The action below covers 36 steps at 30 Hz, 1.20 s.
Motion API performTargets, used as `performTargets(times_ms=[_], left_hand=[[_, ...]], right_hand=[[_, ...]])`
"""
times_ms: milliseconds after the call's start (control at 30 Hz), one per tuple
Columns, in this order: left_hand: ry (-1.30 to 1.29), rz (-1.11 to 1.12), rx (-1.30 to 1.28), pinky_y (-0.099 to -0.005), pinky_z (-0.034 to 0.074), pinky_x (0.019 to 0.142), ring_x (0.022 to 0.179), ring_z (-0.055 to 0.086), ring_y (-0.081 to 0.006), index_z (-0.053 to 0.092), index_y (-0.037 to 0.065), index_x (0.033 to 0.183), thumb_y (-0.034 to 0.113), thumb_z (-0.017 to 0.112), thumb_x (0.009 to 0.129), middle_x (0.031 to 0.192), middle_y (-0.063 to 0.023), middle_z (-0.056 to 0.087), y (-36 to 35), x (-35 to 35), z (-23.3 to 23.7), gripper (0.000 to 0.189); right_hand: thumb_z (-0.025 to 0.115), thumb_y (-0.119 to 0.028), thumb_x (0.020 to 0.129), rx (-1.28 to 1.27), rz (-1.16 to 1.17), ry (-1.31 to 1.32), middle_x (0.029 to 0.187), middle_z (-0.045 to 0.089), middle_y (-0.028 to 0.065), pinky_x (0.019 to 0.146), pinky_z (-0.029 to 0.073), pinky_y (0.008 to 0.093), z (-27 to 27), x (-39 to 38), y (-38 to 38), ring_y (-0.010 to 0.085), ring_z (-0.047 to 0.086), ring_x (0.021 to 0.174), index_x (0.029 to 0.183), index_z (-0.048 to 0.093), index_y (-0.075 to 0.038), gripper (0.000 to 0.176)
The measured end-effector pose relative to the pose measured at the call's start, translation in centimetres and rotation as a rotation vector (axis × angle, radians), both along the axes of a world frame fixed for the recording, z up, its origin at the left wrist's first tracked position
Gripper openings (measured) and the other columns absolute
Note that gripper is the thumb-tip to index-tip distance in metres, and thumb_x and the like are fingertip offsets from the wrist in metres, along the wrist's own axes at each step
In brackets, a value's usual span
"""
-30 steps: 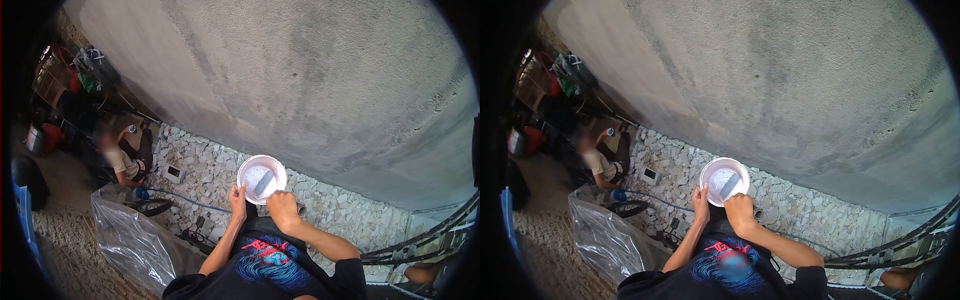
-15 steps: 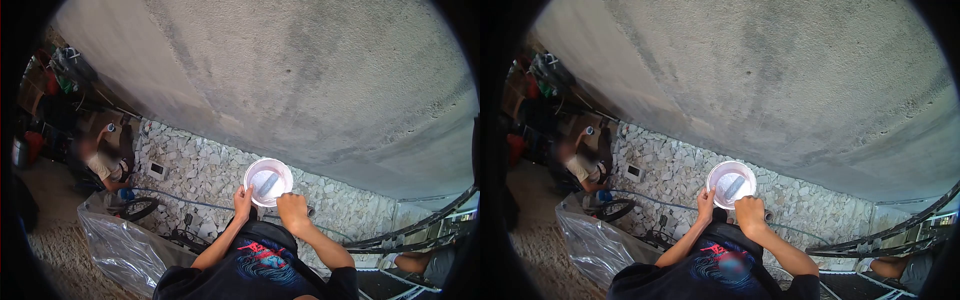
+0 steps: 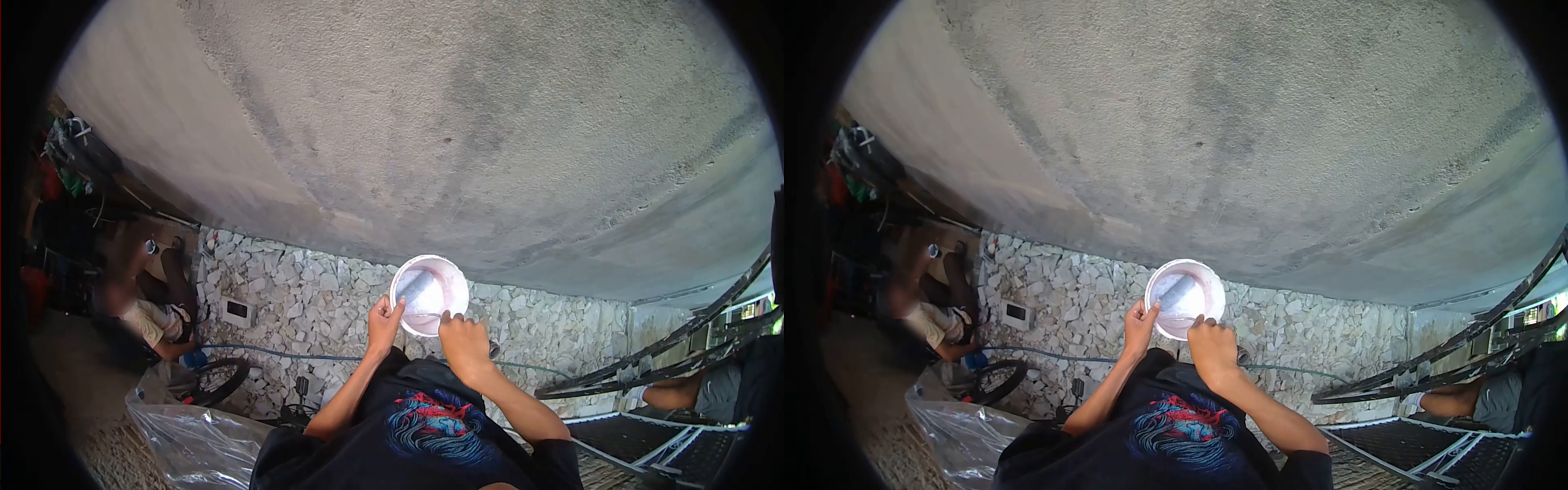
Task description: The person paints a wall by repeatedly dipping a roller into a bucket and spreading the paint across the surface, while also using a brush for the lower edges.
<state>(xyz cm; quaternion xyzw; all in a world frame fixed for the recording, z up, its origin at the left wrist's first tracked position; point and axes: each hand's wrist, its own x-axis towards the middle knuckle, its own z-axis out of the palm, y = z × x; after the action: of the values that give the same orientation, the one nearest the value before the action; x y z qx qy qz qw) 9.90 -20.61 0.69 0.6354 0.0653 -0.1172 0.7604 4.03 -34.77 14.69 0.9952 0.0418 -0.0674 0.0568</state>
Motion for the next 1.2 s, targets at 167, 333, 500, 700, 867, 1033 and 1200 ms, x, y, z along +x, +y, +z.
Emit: performTargets(times_ms=[167, 333, 500, 700, 867, 1033, 1200], left_hand=[[-0.059, -0.007, 0.063, -0.0234, 0.020, 0.050, 0.060, 0.022, -0.0035, 0.030, 0.012, 0.064, 0.018, 0.065, 0.090, 0.063, 0.0083, 0.025, 0.4, 2.0, -0.8, 0.044], [-0.102, -0.036, 0.045, -0.0235, 0.023, 0.051, 0.059, 0.025, -0.0043, 0.032, 0.011, 0.064, 0.018, 0.067, 0.088, 0.062, 0.0078, 0.027, -0.6, 2.7, 1.0, 0.043], [-0.150, -0.130, 0.154, -0.0237, 0.022, 0.049, 0.058, 0.026, -0.0041, 0.034, 0.010, 0.064, 0.019, 0.069, 0.087, 0.061, 0.0080, 0.029, -1.5, 2.7, 0.8, 0.042], [-0.170, -0.140, 0.166, -0.0235, 0.021, 0.049, 0.058, 0.026, -0.0034, 0.034, 0.010, 0.064, 0.018, 0.068, 0.087, 0.061, 0.0086, 0.030, -1.9, 3.7, 0.2, 0.042], [-0.085, 0.014, 0.071, -0.0234, 0.022, 0.051, 0.060, 0.026, -0.0036, 0.033, 0.013, 0.063, 0.022, 0.061, 0.093, 0.063, 0.0080, 0.029, -2.1, 5.5, -0.2, 0.042], [-0.089, 0.027, 0.002, -0.0231, 0.024, 0.050, 0.058, 0.031, -0.0035, 0.038, 0.013, 0.066, 0.028, 0.056, 0.096, 0.062, 0.0069, 0.036, -1.1, 7.3, -1.9, 0.038], [-0.038, 0.040, -0.111, -0.0227, 0.034, 0.051, 0.059, 0.043, -0.0043, 0.043, 0.011, 0.069, 0.029, 0.055, 0.097, 0.066, 0.0028, 0.050, 0.6, 8.9, -3.9, 0.034]], right_hand=[[0.062, -0.008, 0.076, 0.025, -0.048, 0.013, 0.075, 0.067, 0.0119, 0.054, 0.053, 0.0296, 1.2, 0.0, -0.3, 0.0228, 0.069, 0.066, 0.088, 0.068, 0.000, 0.016], [0.063, -0.008, 0.074, 0.057, -0.090, 0.065, 0.076, 0.068, 0.0107, 0.056, 0.054, 0.0312, 3.0, 0.7, -0.9, 0.0224, 0.069, 0.067, 0.077, 0.070, -0.006, 0.008], [0.064, -0.007, 0.074, 0.071, -0.076, 0.080, 0.076, 0.068, 0.0122, 0.058, 0.054, 0.0335, 1.5, 1.9, -0.6, 0.0240, 0.070, 0.069, 0.080, 0.067, -0.003, 0.007], [0.063, -0.006, 0.073, 0.077, -0.111, -0.033, 0.077, 0.067, 0.0128, 0.056, 0.054, 0.0326, -0.6, 2.0, 0.1, 0.0239, 0.069, 0.068, 0.085, 0.066, -0.002, 0.012], [0.059, -0.006, 0.076, 0.248, -0.175, 0.040, 0.081, 0.067, 0.0162, 0.063, 0.054, 0.0418, 1.0, 1.1, -3.5, 0.0329, 0.068, 0.075, 0.097, 0.061, 0.000, 0.021], [0.056, -0.016, 0.087, 0.393, -0.281, 0.017, 0.088, 0.067, 0.0179, 0.069, 0.054, 0.0439, 5.6, -0.9, -7.4, 0.0372, 0.066, 0.080, 0.110, 0.060, 0.001, 0.029], [0.060, -0.031, 0.091, 1.108, -0.411, 0.062, 0.089, 0.068, 0.0138, 0.063, 0.052, 0.0345, 6.7, -2.9, -12.2, 0.0218, 0.064, 0.067, 0.123, 0.055, 0.003, 0.047]])
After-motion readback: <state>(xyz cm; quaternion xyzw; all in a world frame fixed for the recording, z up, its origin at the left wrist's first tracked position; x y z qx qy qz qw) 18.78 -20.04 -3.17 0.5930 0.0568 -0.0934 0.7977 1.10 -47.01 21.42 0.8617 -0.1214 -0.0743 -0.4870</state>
